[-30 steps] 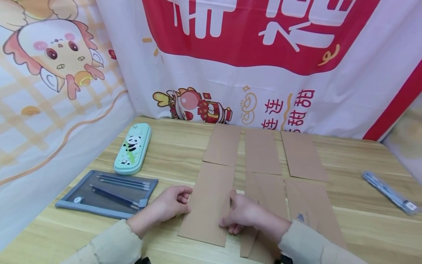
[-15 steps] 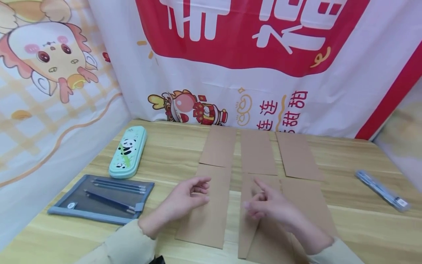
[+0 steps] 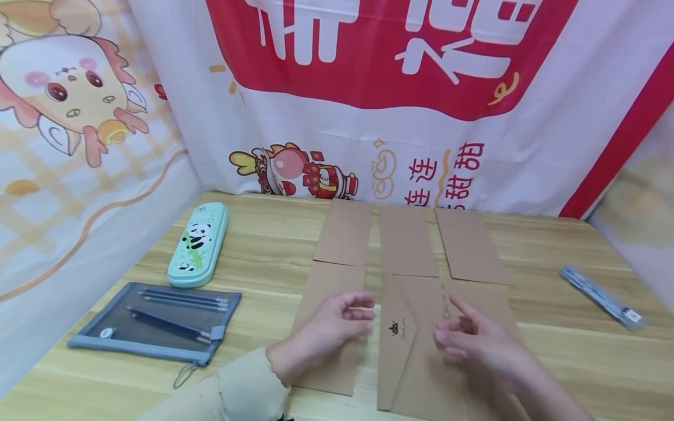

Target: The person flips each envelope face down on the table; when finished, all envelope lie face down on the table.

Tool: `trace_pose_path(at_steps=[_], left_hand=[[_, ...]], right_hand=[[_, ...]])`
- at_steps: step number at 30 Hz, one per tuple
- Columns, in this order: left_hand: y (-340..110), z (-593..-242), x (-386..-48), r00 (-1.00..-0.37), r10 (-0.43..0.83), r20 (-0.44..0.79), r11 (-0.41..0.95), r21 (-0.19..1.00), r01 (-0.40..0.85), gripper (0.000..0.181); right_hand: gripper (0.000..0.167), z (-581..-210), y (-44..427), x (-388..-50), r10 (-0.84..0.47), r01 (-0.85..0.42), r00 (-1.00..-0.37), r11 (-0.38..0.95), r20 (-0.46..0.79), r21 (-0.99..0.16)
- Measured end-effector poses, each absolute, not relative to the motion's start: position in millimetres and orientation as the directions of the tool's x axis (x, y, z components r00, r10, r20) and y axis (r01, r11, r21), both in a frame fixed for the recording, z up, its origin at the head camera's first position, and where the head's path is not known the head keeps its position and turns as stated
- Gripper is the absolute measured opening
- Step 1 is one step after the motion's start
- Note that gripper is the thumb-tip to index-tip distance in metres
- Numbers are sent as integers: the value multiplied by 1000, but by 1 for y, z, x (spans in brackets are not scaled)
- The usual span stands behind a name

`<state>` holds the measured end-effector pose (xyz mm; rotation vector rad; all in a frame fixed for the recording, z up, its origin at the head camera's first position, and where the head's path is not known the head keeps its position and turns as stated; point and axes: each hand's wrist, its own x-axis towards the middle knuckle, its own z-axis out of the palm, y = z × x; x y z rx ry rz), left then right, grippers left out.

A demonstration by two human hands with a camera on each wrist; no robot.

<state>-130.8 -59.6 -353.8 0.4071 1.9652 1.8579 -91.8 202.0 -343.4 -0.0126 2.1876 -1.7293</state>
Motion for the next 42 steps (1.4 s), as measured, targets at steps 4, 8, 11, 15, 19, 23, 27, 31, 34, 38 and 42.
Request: trace_pose_path(at_steps=[4, 8, 11, 15, 19, 23, 27, 31, 34, 38, 42], left_hand=[[-51, -360, -129, -864, 488, -127, 45, 992, -120, 56], [-47, -363, -128, -865, 479, -152, 47, 988, -148, 60], [-46, -364, -127, -865, 473, -165, 52, 986, -159, 62], [-46, -365, -127, -861, 480, -170, 58, 985, -162, 62], [-44, -365, -128, -856, 486, -177, 65, 984, -166, 60], [-42, -366, -128, -860, 475, -188, 49, 981, -188, 56], [-40, -366, -127, -875, 449, -184, 11, 980, -200, 54], [-38, -367, -125, -887, 428, -175, -3, 981, -195, 52], [-39, -366, -123, -892, 421, -168, 3, 983, -183, 52], [-46, -363, -122, -897, 416, -151, 30, 988, -153, 53], [-58, -359, -123, -906, 402, -130, 49, 991, -121, 55]], right_hand=[[86, -347, 211, -88, -229, 223, -930, 269, -288, -937], [85, -351, 215, -88, -255, 224, -922, 262, -291, -939], [85, -353, 215, -88, -274, 226, -915, 259, -296, -939], [84, -354, 216, -89, -288, 221, -911, 264, -295, -939], [84, -354, 215, -90, -307, 211, -908, 249, -284, -945], [83, -355, 215, -91, -313, 206, -905, 270, -288, -941], [81, -356, 217, -91, -311, 201, -901, 320, -303, -926], [80, -356, 217, -91, -296, 224, -899, 326, -324, -919], [80, -354, 215, -91, -278, 236, -902, 327, -332, -915], [79, -355, 209, -93, -305, 213, -900, 316, -311, -925], [77, -357, 202, -98, -365, 170, -891, 284, -270, -944]])
